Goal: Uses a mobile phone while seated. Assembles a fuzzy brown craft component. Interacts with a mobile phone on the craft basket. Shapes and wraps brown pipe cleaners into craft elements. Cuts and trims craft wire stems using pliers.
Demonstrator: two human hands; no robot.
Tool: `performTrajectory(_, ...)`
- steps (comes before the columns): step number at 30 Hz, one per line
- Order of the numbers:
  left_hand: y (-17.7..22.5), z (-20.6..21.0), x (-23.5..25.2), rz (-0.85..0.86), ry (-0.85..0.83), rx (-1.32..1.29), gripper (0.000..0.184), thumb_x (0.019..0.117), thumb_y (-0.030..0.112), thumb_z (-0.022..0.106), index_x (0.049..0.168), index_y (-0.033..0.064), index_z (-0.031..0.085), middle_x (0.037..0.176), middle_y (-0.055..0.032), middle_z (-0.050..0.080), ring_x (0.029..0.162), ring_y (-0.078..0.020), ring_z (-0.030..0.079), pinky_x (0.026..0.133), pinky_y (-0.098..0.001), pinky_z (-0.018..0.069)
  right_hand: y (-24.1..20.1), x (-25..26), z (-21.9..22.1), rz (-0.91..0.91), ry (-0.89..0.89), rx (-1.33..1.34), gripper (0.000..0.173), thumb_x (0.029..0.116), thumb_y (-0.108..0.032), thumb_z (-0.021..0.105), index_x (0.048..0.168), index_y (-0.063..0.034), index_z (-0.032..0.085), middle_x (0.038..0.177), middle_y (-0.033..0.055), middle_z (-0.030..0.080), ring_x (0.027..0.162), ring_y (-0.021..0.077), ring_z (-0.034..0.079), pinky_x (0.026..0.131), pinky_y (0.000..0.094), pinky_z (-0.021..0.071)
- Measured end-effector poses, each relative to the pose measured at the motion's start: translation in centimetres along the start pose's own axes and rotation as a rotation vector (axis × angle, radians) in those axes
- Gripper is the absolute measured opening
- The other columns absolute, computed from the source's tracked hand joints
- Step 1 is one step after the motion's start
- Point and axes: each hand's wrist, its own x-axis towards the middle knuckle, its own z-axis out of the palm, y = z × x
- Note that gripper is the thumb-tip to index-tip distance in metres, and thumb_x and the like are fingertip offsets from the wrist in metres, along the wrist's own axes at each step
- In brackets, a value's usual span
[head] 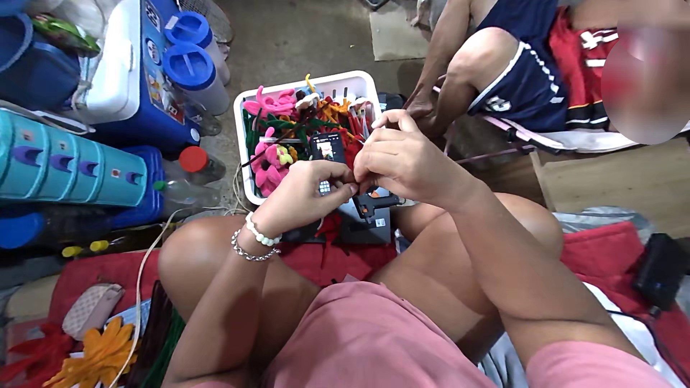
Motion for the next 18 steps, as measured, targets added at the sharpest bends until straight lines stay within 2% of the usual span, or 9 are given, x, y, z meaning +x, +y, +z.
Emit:
performTrajectory(2, -0.5, 0.6, 0.1, 0.014, -0.013, 0.043, 0.011, 0.0947, 0.015, 0.064, 0.091, 0.0090, 0.073, 0.081, 0.0041, 0.069, 0.074, -0.0018, 0.066, 0.069, -0.0223, 0.0573, 0.0, 0.0, -0.1, 0.001, -0.040, -0.021, 0.008, 0.0947, -0.010, 0.067, 0.090, -0.0102, 0.073, 0.086, 0.0015, 0.073, 0.093, 0.0201, 0.070, 0.108, 0.0553, 0.0395)
performTrajectory(6, -1.1, 1.5, 0.1, -0.018, -0.050, 0.053, 0.011, 0.0948, 0.015, 0.065, 0.093, 0.0092, 0.074, 0.083, 0.0046, 0.072, 0.076, -0.0013, 0.067, 0.074, -0.0242, 0.0574, 0.0, 0.0, -0.1, 0.014, -0.103, -0.081, 0.010, 0.0951, -0.006, 0.063, 0.093, -0.0087, 0.072, 0.088, 0.0031, 0.072, 0.094, 0.0219, 0.070, 0.111, 0.0586, 0.0373)
performTrajectory(9, -0.8, 1.6, 0.1, -0.093, -0.072, 0.014, 0.013, 0.0985, 0.017, 0.064, 0.097, 0.0089, 0.075, 0.083, 0.0047, 0.071, 0.075, -0.0012, 0.066, 0.074, -0.0239, 0.0563, 0.3, -0.2, -0.4, 0.035, -0.094, -0.154, 0.011, 0.0930, -0.019, 0.071, 0.097, -0.0095, 0.074, 0.094, 0.0036, 0.074, 0.099, 0.0247, 0.070, 0.111, 0.0614, 0.0344)
performTrajectory(13, 0.0, 1.2, 0.2, -0.127, -0.075, -0.099, 0.012, 0.0994, 0.015, 0.065, 0.097, 0.0063, 0.074, 0.084, 0.0030, 0.072, 0.075, -0.0015, 0.068, 0.072, -0.0203, 0.0586, 0.5, -0.3, -1.1, 0.054, -0.037, -0.198, 0.021, 0.0919, -0.032, 0.072, 0.086, -0.0124, 0.076, 0.085, 0.0030, 0.070, 0.096, 0.0268, 0.068, 0.111, 0.0674, 0.0294)
performTrajectory(15, 0.1, 0.9, 0.2, -0.116, -0.086, -0.146, 0.011, 0.0988, 0.014, 0.066, 0.097, 0.0058, 0.073, 0.083, 0.0030, 0.072, 0.073, -0.0011, 0.068, 0.069, -0.0189, 0.0584, 0.6, -0.5, -1.2, 0.056, -0.018, -0.158, 0.021, 0.0934, -0.032, 0.070, 0.085, -0.0135, 0.076, 0.084, 0.0023, 0.070, 0.097, 0.0261, 0.067, 0.111, 0.0672, 0.0290)
performTrajectory(18, 0.2, 0.8, 0.1, -0.101, -0.100, -0.149, 0.011, 0.0984, 0.014, 0.066, 0.097, 0.0056, 0.073, 0.082, 0.0026, 0.072, 0.073, -0.0016, 0.068, 0.069, -0.0197, 0.0586, 0.4, -0.7, -1.2, 0.060, 0.001, -0.082, 0.015, 0.0964, -0.024, 0.069, 0.090, -0.0153, 0.078, 0.089, 0.0009, 0.072, 0.100, 0.0243, 0.067, 0.111, 0.0656, 0.0306)
